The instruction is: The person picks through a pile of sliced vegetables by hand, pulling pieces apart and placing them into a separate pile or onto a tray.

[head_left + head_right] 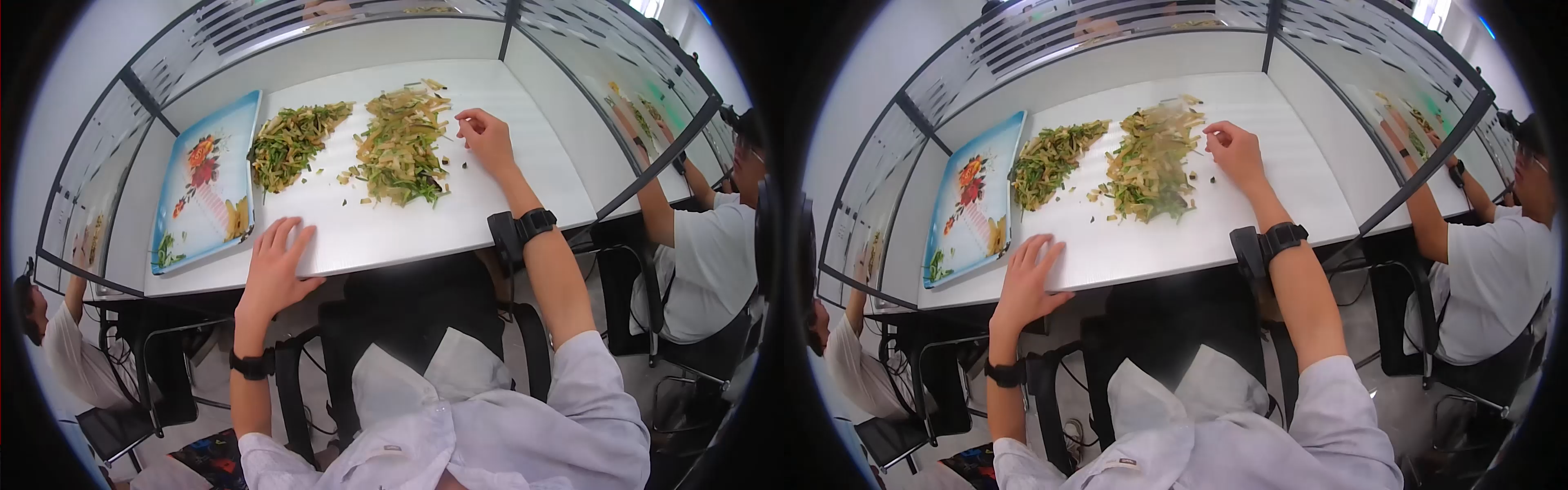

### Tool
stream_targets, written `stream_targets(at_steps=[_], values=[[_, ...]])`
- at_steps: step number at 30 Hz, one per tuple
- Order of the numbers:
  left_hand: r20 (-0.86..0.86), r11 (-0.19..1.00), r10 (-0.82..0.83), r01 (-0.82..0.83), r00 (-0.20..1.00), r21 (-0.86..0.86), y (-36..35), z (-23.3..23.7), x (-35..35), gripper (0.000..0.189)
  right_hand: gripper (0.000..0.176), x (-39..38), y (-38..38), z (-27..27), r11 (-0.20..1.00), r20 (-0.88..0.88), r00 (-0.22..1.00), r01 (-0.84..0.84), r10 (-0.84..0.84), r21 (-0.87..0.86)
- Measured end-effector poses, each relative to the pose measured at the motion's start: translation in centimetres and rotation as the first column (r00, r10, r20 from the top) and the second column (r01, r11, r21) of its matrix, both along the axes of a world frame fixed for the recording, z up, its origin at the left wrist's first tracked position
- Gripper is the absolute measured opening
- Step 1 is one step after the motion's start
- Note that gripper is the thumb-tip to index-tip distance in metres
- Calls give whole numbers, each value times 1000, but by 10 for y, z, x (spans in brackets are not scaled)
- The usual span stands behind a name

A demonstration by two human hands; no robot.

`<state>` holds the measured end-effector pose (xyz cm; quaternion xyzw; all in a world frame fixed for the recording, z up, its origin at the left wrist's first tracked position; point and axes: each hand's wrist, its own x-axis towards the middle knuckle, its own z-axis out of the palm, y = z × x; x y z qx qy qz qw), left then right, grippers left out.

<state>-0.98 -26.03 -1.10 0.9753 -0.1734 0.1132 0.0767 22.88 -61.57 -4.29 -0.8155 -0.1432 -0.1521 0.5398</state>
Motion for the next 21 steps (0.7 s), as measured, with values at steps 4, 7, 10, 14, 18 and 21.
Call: stream_targets(at_steps=[4,7,10,14,18,21], values=[[103,1000,-30,31,994,-7,-18,-11,14,84,17,-4,2,3,1000,8,1000,-5,5,-5],[113,1000,-4,6,994,-17,-21,-13,14,84,16,0,1,-4,999,37,999,-21,23,-40],[102,999,-12,15,995,-29,-18,-14,15,81,16,0,1,-6,992,56,998,-25,33,-124],[97,995,-10,20,995,-101,-18,-14,17,71,16,-7,4,2,981,58,998,3,9,-194],[127,971,-47,75,991,-226,-15,-14,20,57,18,-4,2,-2,980,65,998,2,12,-198],[-96,596,46,-105,994,-796,13,-41,18,28,19,-7,3,-2,976,49,999,-3,14,-217]])
